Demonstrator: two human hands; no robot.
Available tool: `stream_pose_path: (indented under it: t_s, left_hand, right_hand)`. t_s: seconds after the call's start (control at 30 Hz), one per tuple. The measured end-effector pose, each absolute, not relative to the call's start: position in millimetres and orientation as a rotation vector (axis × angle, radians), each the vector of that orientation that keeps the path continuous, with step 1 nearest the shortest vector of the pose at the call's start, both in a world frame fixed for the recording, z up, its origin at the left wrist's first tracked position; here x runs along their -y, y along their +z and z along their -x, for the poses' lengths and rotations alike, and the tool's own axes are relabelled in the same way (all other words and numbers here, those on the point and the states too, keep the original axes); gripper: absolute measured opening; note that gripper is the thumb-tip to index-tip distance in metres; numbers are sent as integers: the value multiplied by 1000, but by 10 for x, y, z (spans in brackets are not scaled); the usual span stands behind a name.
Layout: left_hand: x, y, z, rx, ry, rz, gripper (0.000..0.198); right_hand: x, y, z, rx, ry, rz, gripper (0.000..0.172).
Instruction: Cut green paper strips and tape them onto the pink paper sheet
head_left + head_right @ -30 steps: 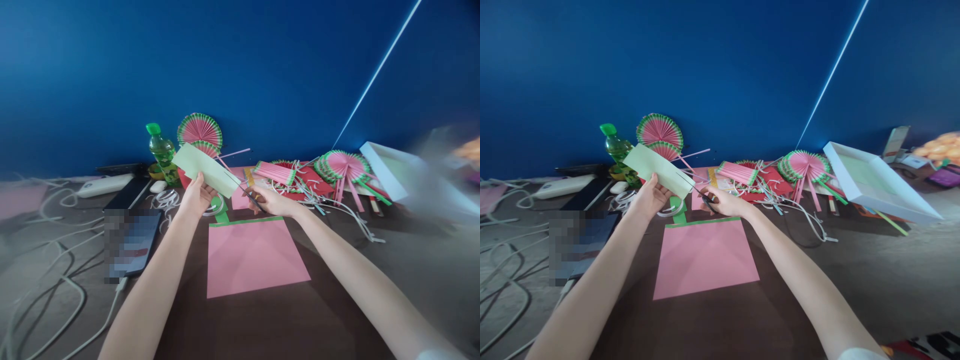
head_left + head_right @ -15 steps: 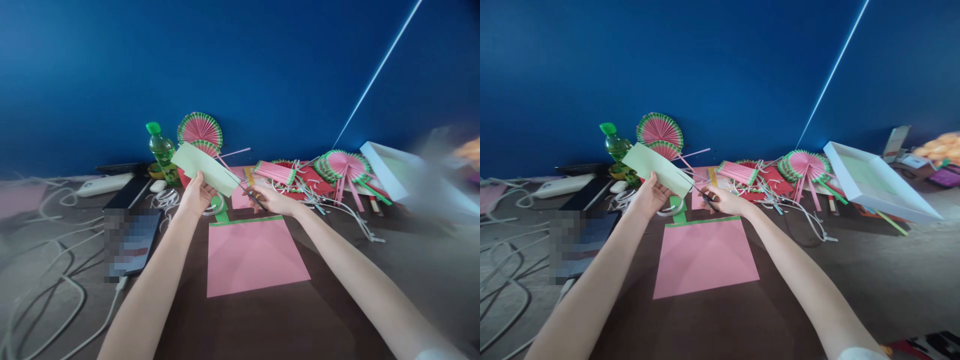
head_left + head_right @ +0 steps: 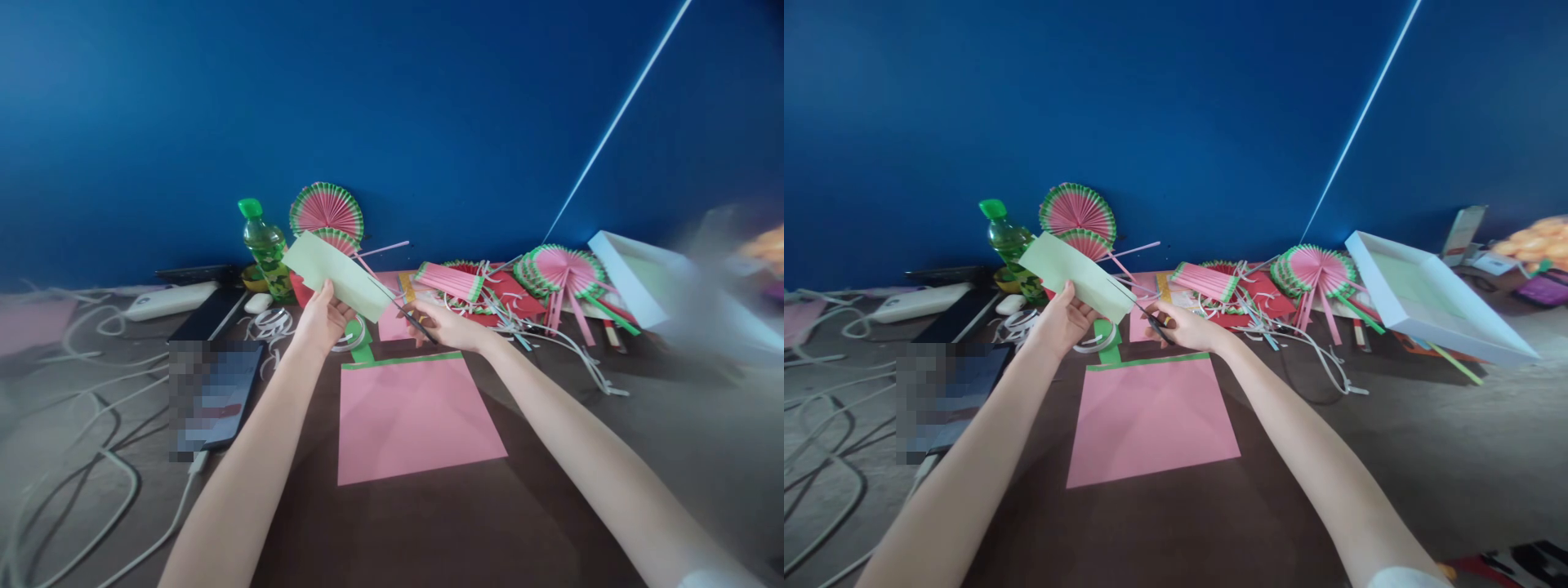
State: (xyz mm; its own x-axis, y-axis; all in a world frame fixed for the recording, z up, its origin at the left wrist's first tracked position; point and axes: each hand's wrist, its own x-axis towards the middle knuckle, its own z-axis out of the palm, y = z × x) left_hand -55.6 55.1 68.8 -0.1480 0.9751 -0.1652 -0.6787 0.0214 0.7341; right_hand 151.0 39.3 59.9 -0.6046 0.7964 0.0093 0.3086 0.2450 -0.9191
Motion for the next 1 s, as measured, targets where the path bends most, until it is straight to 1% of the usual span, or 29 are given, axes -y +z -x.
stream_pose_path:
  t_s: [0.27,0.57,0.77,1.0]
  left_hand:
    - [-560,678,558,-808,1537,-483,12]
    - [-555,691,565,-817,1543,-466,12]
    - [-554,689,552,-816,1540,-463,13]
    - [-559,670,569,-825,1543,-492,12]
  right_hand:
    - [-404,587,-1524,2096,1283,1021,35]
    - [-432,532,-1522,1989,1339,1022,33]
    - [-428,530,-1510,1935,1352,1037,25]
    - [-442,515,-1519,1915,1355,1043,23]
